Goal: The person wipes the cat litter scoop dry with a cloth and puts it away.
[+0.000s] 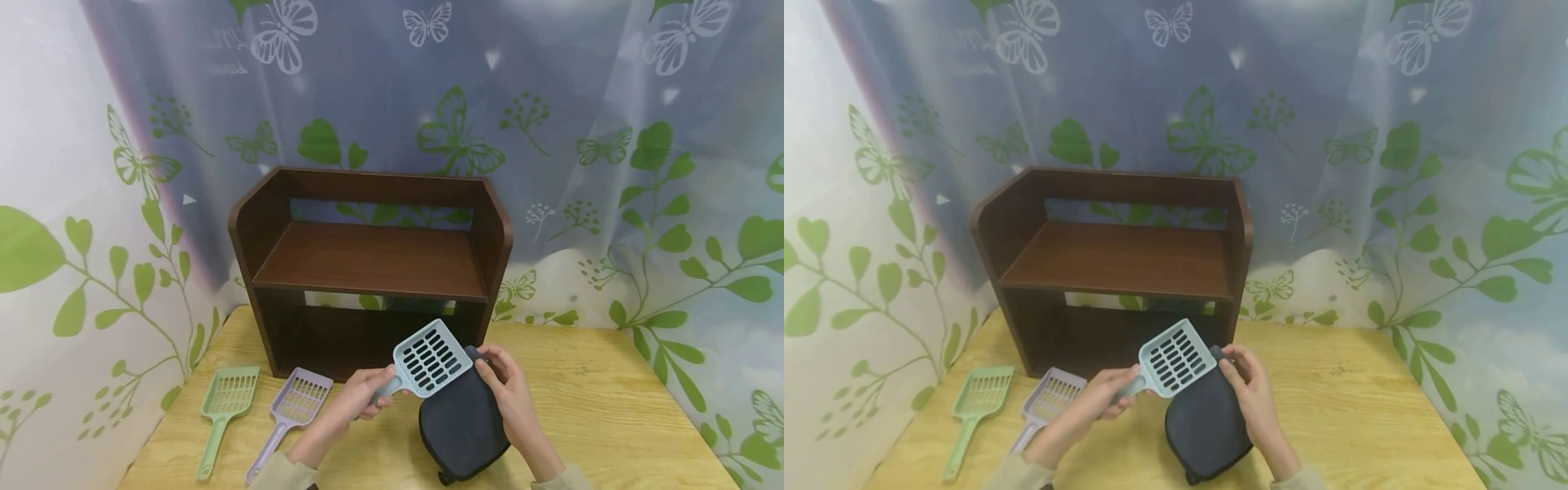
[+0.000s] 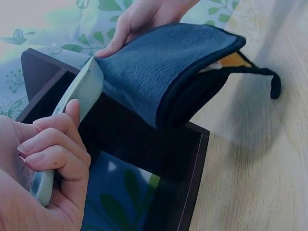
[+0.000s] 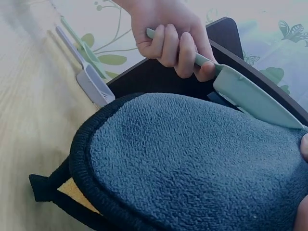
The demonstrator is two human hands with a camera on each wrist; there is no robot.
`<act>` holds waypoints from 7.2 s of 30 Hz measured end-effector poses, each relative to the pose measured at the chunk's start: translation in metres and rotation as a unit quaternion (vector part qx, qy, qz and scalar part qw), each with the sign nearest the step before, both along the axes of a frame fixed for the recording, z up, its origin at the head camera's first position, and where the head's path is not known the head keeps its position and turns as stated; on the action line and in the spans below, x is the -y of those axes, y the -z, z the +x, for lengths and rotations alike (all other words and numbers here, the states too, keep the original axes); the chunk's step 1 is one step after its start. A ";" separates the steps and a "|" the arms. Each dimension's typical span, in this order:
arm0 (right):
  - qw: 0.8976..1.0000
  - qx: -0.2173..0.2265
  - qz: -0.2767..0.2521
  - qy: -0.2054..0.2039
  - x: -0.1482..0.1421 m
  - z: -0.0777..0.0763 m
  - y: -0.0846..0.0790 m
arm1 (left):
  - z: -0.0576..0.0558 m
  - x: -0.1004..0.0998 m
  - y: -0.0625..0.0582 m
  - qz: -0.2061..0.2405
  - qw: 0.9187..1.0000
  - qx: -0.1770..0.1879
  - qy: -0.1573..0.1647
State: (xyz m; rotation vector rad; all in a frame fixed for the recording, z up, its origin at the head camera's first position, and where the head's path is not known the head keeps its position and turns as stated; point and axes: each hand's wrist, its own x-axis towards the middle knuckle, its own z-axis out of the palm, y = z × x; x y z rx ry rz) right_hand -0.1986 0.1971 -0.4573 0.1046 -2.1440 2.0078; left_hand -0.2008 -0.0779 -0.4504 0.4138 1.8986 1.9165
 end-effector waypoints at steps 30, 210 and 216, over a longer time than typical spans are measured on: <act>0.927 -0.235 0.257 -0.136 0.002 -0.015 -0.033 | 0.003 0.004 -0.012 -0.164 0.978 -0.105 0.080; 0.980 -0.186 0.049 0.046 0.050 0.018 -0.013 | -0.117 0.118 -0.158 -0.148 0.966 -0.057 -0.203; 0.982 -0.171 0.050 0.067 0.051 0.023 -0.019 | -0.118 0.120 -0.160 -0.210 0.954 -0.096 -0.190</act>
